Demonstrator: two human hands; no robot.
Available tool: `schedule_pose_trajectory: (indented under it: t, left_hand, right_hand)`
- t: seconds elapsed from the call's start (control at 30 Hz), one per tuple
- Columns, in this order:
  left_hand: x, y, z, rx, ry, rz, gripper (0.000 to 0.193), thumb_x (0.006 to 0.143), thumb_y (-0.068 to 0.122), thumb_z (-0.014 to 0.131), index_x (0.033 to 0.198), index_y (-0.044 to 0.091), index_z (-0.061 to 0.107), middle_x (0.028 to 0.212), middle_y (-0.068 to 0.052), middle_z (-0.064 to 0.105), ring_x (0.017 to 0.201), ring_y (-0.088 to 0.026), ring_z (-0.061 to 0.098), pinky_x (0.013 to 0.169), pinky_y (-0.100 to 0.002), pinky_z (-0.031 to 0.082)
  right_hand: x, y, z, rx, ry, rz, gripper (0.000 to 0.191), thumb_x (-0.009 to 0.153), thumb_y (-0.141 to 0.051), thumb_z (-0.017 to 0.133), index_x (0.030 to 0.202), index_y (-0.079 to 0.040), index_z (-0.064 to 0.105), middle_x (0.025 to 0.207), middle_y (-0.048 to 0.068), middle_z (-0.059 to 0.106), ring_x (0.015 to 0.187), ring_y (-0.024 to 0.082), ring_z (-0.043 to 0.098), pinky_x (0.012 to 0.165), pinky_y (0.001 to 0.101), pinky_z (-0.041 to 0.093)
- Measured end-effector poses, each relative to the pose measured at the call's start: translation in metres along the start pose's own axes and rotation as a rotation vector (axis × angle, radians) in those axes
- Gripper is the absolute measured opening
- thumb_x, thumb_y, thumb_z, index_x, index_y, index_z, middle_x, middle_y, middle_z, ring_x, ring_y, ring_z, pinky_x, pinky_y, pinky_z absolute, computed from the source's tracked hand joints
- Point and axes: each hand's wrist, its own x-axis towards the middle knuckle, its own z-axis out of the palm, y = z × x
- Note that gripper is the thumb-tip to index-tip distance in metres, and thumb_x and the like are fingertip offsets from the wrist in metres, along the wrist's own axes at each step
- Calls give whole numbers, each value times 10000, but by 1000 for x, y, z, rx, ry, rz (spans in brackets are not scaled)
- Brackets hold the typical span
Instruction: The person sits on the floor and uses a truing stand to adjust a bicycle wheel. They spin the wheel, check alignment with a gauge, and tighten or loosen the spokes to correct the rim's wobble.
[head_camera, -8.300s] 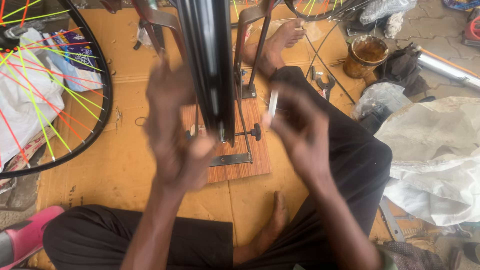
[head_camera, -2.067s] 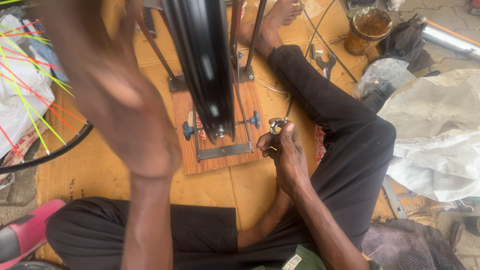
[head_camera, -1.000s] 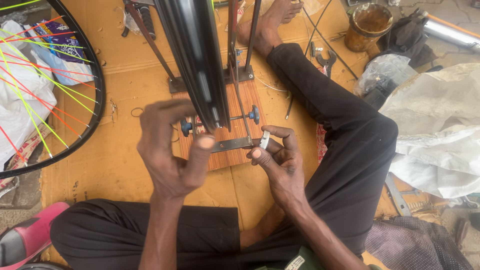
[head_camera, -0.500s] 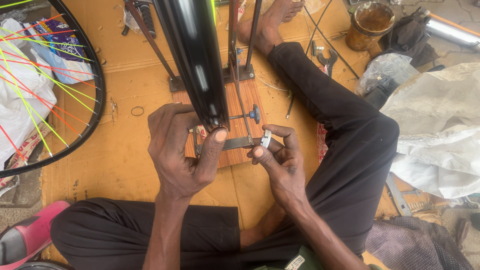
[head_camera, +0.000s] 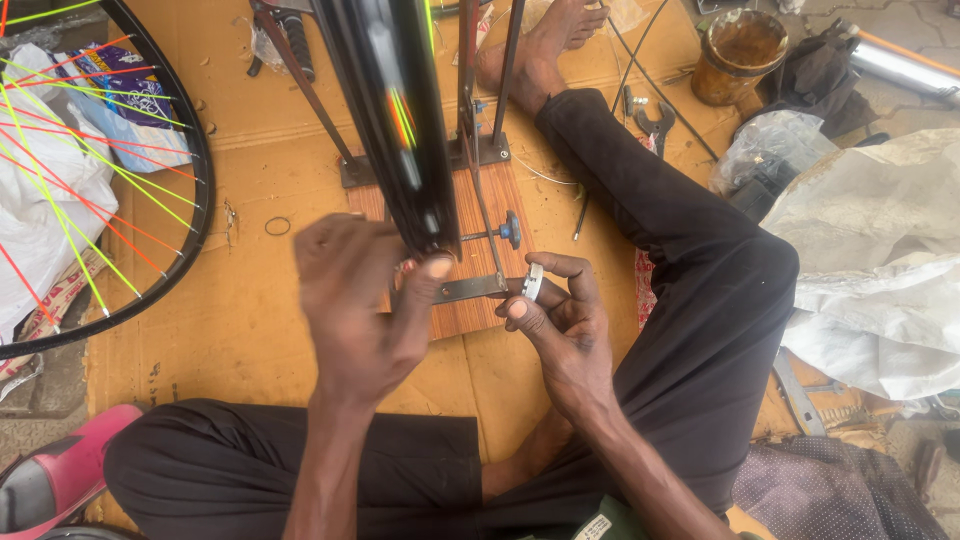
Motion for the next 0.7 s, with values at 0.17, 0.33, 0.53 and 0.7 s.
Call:
schedule_pose_trajectory:
  t: [0.17,0.33,0.53,0.7]
  left_hand:
    - [22,18,-8,-529,345,-282,281,1078,277,623,1063,-4,617,1007,-94,678,813,-162,556,745,-282,434]
    - [23,14,-15,-485,237,-84,268,1167,250,657,1216,0,575,1138,-97,635,999,-177,603,927,-287,477]
    - [4,9,-2,-256,41,-93,189,1073,190,698,1180,41,651,1014,-68,695,907,-132,666,768,-264,528]
    - [-1,4,2,-398,27,-161,192,1088,177,655,1225,43,655,1024,-49,743,910,-107,727,746,-236,570]
  right_hand:
    - [1,-1,1,-40,-3,-9,463,929,-102,730,1328,-65,498,1046,165,741,921,181,683,813,328,553]
    - [3,-1,0,-8,-16,-10,472,929,-101,731,1335,-66,493,1062,168,740,921,179,677,813,323,545]
    - [5,-2,-2,-12,-21,4,477,927,-112,733,1338,-76,493,1063,170,749,916,176,678,814,324,548]
    - [6,-7,-5,-60,-52,23,471,946,-135,724,1358,-78,502,1012,171,740,882,179,666,818,341,557]
